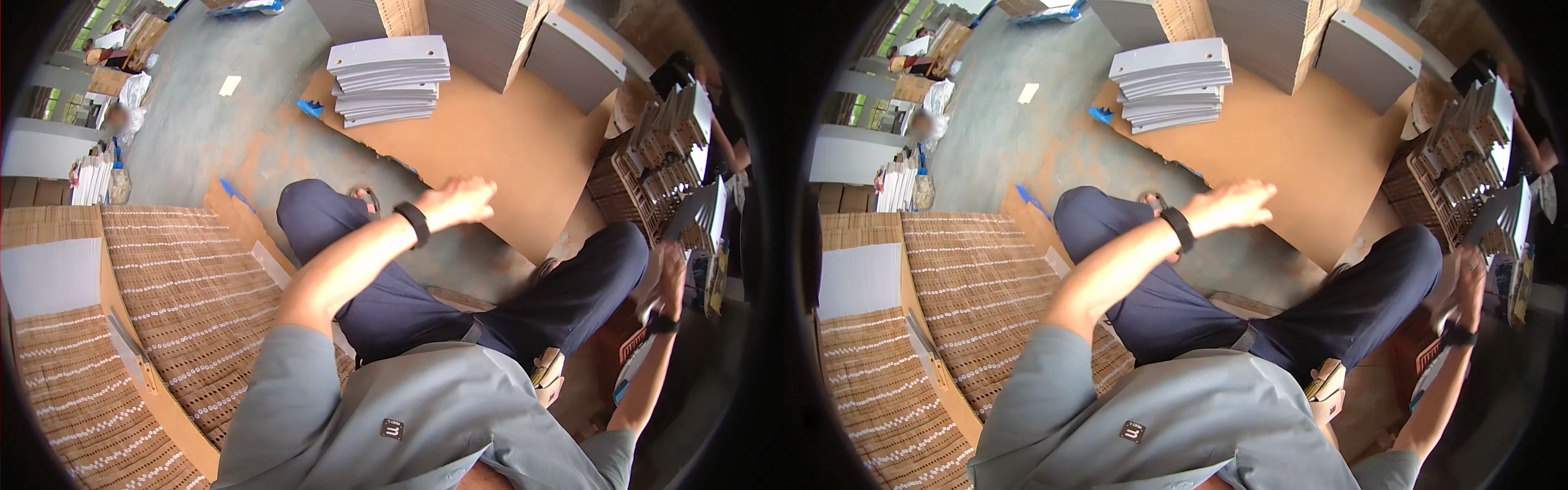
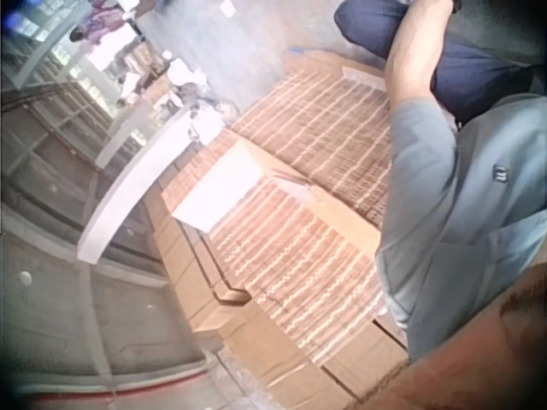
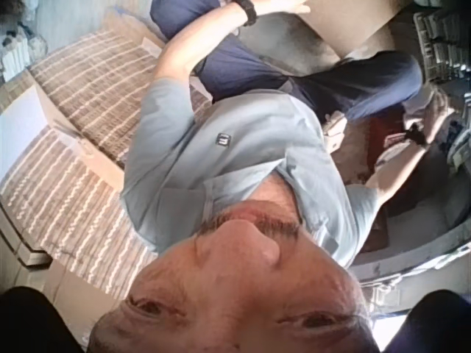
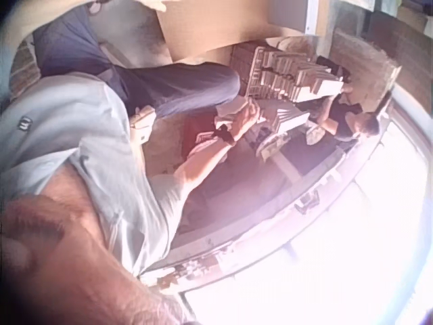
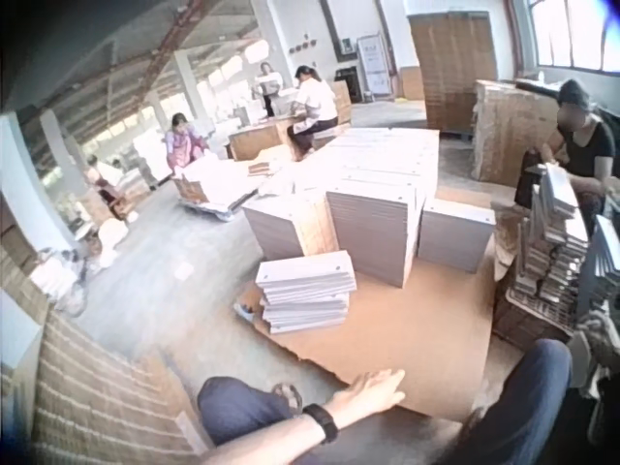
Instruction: Wiping and sanding the edges of flat furniture components in a factory setting.
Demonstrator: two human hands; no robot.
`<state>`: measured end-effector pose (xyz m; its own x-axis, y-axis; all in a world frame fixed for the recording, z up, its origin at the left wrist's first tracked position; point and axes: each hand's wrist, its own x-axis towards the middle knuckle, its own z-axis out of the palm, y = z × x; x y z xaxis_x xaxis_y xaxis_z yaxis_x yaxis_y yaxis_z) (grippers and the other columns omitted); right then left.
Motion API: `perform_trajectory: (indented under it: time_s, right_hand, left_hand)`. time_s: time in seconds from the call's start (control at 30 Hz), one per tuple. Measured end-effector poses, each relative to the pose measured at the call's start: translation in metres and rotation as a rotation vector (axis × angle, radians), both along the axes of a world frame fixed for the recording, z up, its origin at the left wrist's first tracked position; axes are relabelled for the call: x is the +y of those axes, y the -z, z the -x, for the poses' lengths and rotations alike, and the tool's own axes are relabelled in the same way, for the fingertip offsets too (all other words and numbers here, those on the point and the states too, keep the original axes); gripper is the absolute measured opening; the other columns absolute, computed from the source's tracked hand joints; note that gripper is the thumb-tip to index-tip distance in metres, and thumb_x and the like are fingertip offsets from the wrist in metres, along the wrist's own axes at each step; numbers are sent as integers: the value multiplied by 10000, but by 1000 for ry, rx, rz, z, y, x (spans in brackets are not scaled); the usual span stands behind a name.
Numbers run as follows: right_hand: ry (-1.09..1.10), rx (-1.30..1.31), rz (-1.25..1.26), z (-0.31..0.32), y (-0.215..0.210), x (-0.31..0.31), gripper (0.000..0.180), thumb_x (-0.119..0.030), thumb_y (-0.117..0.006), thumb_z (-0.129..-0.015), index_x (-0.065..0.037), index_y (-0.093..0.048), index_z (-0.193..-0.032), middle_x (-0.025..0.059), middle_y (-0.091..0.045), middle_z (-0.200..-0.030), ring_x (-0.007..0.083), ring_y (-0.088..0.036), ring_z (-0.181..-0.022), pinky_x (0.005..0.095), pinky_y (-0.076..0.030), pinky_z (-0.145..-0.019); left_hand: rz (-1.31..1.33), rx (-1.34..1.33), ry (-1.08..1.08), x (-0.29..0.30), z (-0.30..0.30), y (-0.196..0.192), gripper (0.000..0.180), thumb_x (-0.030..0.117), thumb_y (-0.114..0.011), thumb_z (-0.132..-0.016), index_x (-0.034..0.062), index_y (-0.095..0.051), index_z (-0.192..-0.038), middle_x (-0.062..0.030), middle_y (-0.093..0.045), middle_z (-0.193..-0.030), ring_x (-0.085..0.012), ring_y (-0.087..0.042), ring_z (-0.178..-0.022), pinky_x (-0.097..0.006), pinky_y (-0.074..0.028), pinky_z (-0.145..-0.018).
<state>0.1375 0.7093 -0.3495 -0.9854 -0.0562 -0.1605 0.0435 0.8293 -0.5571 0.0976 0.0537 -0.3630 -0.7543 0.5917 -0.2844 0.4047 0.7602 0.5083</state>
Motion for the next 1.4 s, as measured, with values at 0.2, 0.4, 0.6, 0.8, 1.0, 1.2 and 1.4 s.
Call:
perform_trajectory:
  time_s: [0.2, 0.4, 0.6, 0.8, 1.0, 1.2, 1.4]
  right_hand:
    - [-312, 790, -282, 80, -192, -201, 375, -86, -564, -997, -14, -610, -1361, 147, -634, -1310, 278, -657, -1138, 375, -505, -998]
    - [-130, 71, 910, 124, -150, -323, 304, -306, -610, -1025, -41, -664, -1165, 15, -670, -1069, 103, -614, -946, 274, -509, -845]
    - [-58, -254, 1033, 139, -66, -371, 228, -300, -641, -1036, -72, -648, -1039, -42, -620, -952, 78, -561, -848, 257, -480, -762]
    - [117, -476, 1235, 163, -17, -390, 179, -219, -650, -1034, -44, -683, -1050, -5, -665, -937, 105, -628, -809, 283, -535, -721]
    - [-116, -409, 1042, 168, -21, -413, 286, -296, -738, -979, -48, -704, -1117, 39, -700, -1010, 135, -638, -924, 307, -540, -822]
    - [-104, -499, 1189, 137, -38, -458, 448, -387, -791, -929, -14, -687, -1154, 74, -697, -1081, 185, -647, -984, 349, -554, -845]
    - [3, -661, 1272, 114, -29, -437, 403, -281, -797, -917, 1, -654, -1167, 87, -697, -1042, 179, -667, -918, 360, -584, -789]
  left_hand:
    - [89, 554, -329, -101, 106, -32, 739, 341, -710, -923, -47, -418, -1479, -300, -571, -1366, -430, -549, -1297, -478, -455, -1107]
    - [225, 363, -529, -201, 200, -73, 1038, 362, -838, -818, -13, -260, -1594, -281, -321, -1620, -379, -324, -1515, -427, -308, -1243]
    - [345, 217, -304, -225, 237, -69, 1101, 373, -862, -757, 80, -249, -1624, -230, -325, -1636, -383, -283, -1531, -456, -280, -1252]
    - [376, 217, -196, -241, 243, -70, 1008, 371, -846, -773, 69, -335, -1588, -206, -445, -1532, -391, -406, -1436, -459, -350, -1204]
    - [264, 414, -384, -188, 196, -106, 963, 348, -839, -755, -15, -383, -1523, -224, -492, -1414, -430, -515, -1282, -484, -450, -1100]
    - [-161, 194, -596, -51, 73, -107, 973, 429, -859, -723, -16, -365, -1434, -258, -458, -1270, -437, -550, -1191, -479, -500, -1024]
    - [-235, 243, -475, -8, 15, -101, 874, 492, -811, -855, -30, -386, -1413, -232, -520, -1252, -363, -563, -1196, -437, -493, -1019]
